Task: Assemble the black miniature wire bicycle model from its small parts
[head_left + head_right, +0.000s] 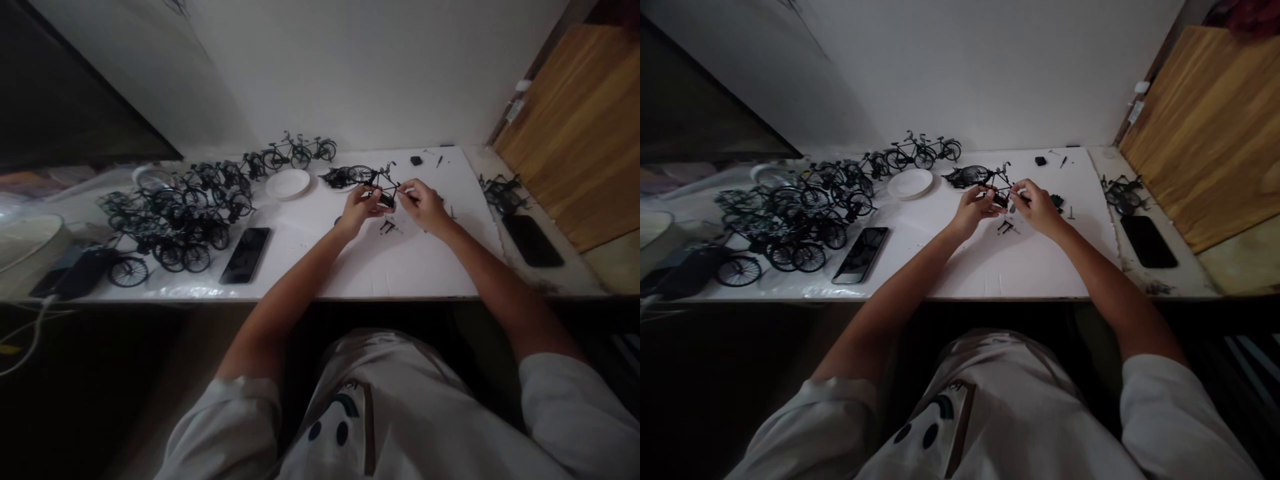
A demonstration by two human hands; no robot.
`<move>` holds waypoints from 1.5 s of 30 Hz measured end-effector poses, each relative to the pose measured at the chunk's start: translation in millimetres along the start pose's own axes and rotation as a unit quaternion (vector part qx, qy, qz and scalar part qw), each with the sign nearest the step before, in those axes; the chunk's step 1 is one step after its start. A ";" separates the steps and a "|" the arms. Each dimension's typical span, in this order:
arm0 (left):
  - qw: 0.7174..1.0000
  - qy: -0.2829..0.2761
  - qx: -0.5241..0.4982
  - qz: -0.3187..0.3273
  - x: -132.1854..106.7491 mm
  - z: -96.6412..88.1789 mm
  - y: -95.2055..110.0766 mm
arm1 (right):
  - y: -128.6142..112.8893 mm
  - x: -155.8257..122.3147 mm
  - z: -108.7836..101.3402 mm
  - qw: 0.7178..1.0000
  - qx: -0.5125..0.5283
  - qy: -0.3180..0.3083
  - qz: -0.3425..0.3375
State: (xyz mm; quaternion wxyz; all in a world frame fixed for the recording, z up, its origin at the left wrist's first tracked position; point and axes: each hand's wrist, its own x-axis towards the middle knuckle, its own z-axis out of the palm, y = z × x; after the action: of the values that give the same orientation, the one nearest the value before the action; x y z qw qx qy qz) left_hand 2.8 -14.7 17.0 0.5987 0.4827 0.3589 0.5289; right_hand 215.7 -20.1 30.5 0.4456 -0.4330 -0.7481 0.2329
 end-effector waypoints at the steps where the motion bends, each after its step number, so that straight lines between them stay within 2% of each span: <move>1: 1.000 0.002 -0.011 -0.006 0.0 0.0 0.3 | -1.1 -0.3 -0.3 1.000 0.000 0.006 -0.001; 7: 0.997 -0.003 -0.072 -0.037 -0.9 -0.6 3.6 | -3.1 -3.0 2.7 1.000 0.012 -0.013 -0.013; 14: 0.993 -0.009 -0.113 -0.037 2.3 -2.8 3.3 | -7.8 -5.7 4.5 0.999 0.034 -0.021 -0.010; 22: 0.993 -0.009 -0.117 -0.023 3.7 -0.7 -1.7 | -8.1 -2.2 -3.8 0.994 -0.106 0.017 -0.034; 32: 0.994 0.004 -0.110 -0.012 2.4 1.4 -2.0 | 1.3 -1.2 2.4 0.976 -0.207 0.045 -0.040; 45: 0.995 0.017 -0.095 0.007 4.6 1.9 -7.0 | 3.4 -1.9 5.9 0.976 -0.209 0.045 -0.039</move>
State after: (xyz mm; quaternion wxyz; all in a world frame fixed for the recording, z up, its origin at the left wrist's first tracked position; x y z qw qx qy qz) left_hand 7.4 -10.4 11.1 0.6321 0.4171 0.3133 0.5730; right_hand 212.6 -19.8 24.2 0.3870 -0.4972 -0.7758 0.0347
